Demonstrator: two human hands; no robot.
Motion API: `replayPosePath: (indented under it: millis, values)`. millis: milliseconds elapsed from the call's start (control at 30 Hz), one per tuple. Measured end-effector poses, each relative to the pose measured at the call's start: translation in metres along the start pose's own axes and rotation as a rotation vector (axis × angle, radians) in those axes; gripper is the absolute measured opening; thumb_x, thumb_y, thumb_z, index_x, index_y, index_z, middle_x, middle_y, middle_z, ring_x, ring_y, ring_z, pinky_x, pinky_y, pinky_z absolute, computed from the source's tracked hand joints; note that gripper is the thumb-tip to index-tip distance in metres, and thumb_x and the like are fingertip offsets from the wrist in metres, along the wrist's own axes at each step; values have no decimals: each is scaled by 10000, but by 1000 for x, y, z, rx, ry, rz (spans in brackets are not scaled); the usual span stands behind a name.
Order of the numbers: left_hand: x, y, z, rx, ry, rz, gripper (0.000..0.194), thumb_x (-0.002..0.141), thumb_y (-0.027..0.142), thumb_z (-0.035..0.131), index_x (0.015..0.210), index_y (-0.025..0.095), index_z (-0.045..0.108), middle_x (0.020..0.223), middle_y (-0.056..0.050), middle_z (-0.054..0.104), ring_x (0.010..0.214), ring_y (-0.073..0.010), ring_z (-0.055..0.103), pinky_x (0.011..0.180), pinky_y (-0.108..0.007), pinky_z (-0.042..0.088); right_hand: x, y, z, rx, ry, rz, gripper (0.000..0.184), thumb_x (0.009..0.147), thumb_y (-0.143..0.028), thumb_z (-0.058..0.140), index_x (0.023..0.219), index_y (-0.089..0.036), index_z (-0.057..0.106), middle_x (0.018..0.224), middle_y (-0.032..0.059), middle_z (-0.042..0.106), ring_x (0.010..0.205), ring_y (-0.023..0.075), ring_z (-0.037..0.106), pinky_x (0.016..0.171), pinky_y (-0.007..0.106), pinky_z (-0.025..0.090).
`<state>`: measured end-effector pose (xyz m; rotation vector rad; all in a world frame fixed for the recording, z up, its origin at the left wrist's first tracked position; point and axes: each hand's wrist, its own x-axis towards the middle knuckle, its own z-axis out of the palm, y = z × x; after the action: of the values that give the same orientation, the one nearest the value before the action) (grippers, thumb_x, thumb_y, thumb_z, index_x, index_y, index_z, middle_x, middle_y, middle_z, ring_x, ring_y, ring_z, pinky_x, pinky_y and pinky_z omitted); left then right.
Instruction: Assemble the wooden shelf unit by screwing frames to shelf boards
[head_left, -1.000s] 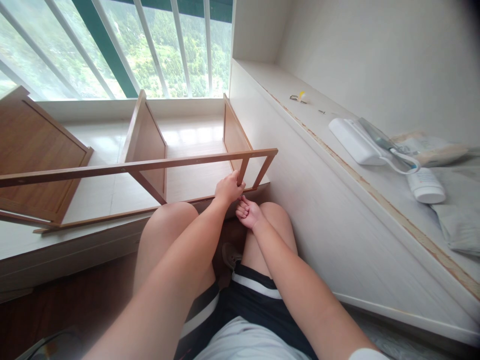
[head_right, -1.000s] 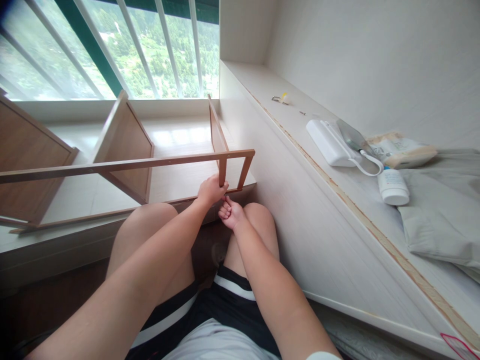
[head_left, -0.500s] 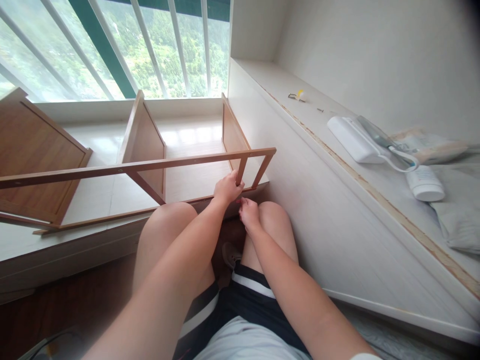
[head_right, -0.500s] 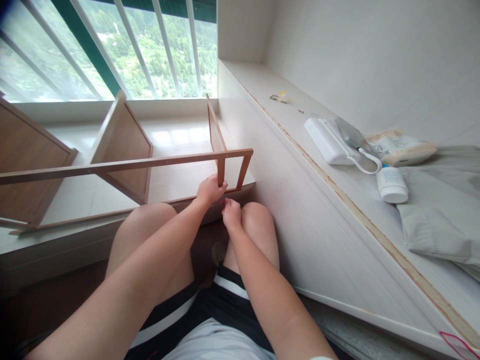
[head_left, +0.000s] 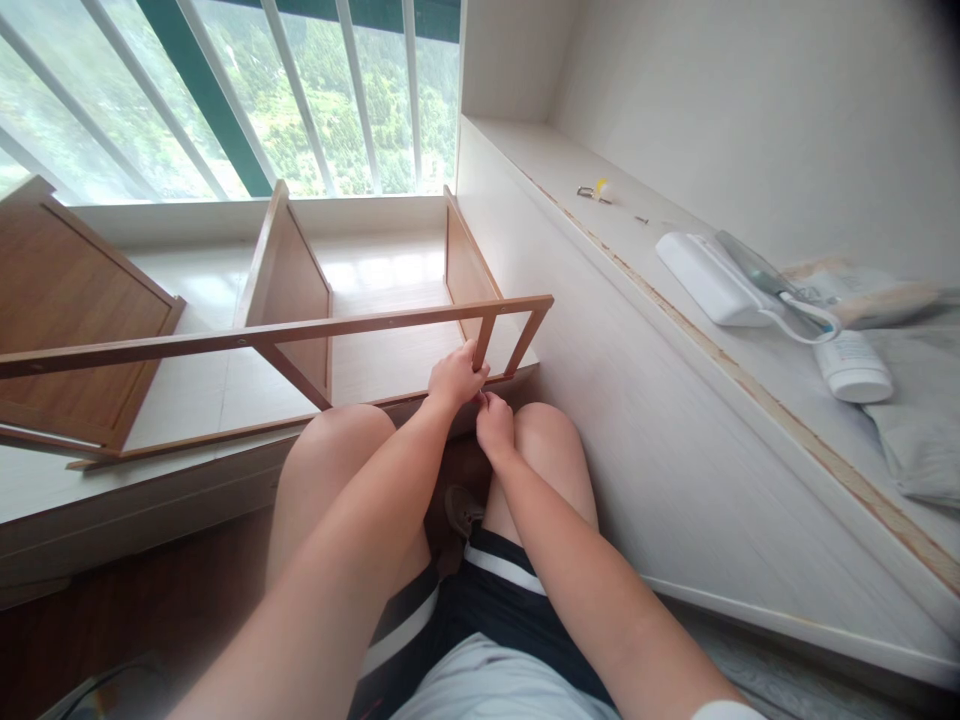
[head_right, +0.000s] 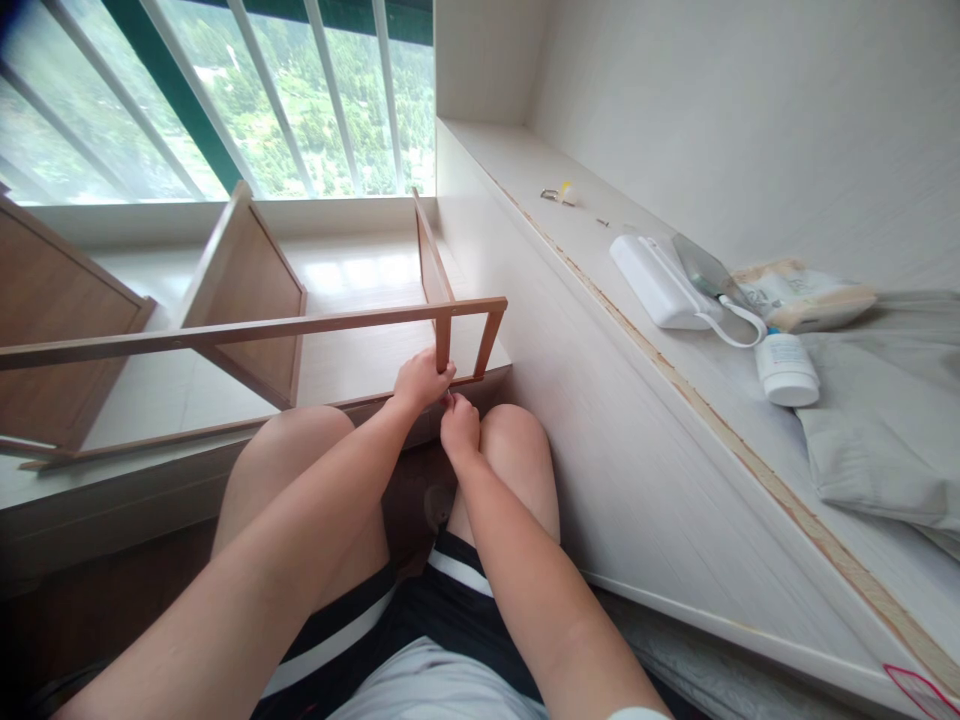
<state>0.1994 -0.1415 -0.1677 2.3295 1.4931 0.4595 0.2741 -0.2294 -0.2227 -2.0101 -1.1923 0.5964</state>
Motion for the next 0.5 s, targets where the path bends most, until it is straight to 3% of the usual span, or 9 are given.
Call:
replayPosePath:
  millis: [500]
  values:
    - [1, -3, 2, -6, 13, 21, 288, 864, 401, 421, 1074, 255, 552, 991, -56, 673, 898, -239, 637, 725, -325, 456, -5, -8, -4, -301, -19, 16, 363, 977, -304, 308, 1011, -180, 648, 879, 123, 697, 840, 251, 642, 736, 315, 408]
